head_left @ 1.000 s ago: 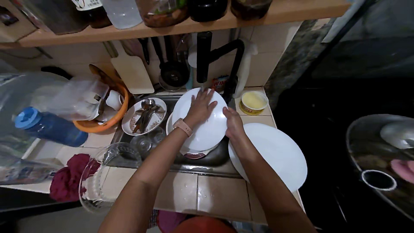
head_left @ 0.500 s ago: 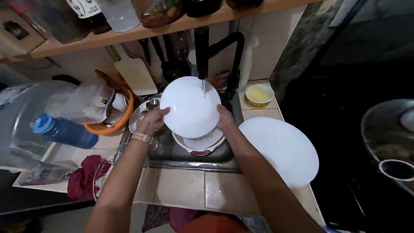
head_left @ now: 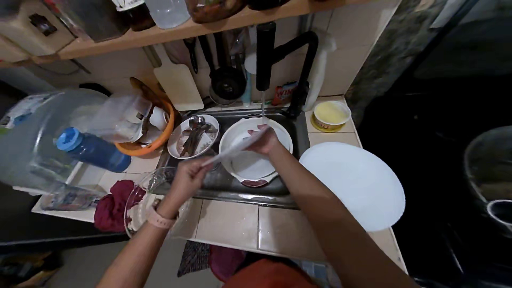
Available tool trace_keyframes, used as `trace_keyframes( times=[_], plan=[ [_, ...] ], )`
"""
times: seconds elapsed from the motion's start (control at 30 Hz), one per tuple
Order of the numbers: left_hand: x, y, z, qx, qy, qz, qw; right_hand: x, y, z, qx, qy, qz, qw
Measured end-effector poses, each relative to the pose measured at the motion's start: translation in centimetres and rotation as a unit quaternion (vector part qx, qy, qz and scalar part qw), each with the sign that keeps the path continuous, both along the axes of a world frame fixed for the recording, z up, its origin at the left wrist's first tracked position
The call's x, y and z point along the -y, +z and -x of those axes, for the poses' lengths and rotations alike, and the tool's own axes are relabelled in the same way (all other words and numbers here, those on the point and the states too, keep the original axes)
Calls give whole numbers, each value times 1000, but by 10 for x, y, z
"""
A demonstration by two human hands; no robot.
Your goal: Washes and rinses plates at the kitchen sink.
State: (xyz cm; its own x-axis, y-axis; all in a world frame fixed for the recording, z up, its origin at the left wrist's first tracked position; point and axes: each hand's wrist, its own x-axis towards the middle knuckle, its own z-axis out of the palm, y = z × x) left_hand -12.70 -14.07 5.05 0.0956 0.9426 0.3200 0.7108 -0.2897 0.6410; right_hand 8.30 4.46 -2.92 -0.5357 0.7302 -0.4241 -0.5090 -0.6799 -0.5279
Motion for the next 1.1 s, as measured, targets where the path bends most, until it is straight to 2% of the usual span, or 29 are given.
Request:
trace_keyframes(
  times=[0.07, 0.13, 0.17, 0.23, 0.33, 0.4, 0.5, 0.6, 0.7, 0.8, 0.9, 1.0, 1.1],
  plan=[
    [7, -23, -5, -38, -88, -79, 992, -1, -10, -27, 44, 26, -118, 992],
    [13, -42, -14, -82, -133, -128, 979, -4, -7, -57, 152, 96, -224, 958],
    [14, -50, -20, -102, -145, -146, 973, -8, -5, -71, 191, 139, -244, 941],
    [15, -65, -33, -139, -174, -178, 959, -17, -4, -97, 245, 206, -256, 912],
    [14, -88, -61, -178, -222, -227, 931, -14, 1, -127, 371, 222, -247, 867],
    [10, -99, -84, -191, -261, -252, 912, -11, 8, -146, 482, 216, -237, 816],
    [-1, -107, -119, -194, -310, -283, 886, -4, 9, -178, 613, 233, -235, 718],
    [-11, -114, -149, -175, -334, -288, 880, -10, -21, -221, 664, 251, -278, 647],
    [-16, -123, -172, -155, -348, -281, 881, -9, -32, -248, 686, 260, -253, 630],
    [-18, -131, -187, -144, -352, -278, 882, -4, -13, -256, 702, 268, -232, 618],
    [-22, -135, -197, -138, -347, -296, 879, -7, -6, -261, 715, 216, -310, 588],
    [-28, -141, -202, -138, -365, -280, 877, -9, 23, -235, 681, 236, -351, 597],
    [-33, -153, -210, -133, -382, -257, 878, -17, 15, -196, 636, 224, -386, 629]
  ],
)
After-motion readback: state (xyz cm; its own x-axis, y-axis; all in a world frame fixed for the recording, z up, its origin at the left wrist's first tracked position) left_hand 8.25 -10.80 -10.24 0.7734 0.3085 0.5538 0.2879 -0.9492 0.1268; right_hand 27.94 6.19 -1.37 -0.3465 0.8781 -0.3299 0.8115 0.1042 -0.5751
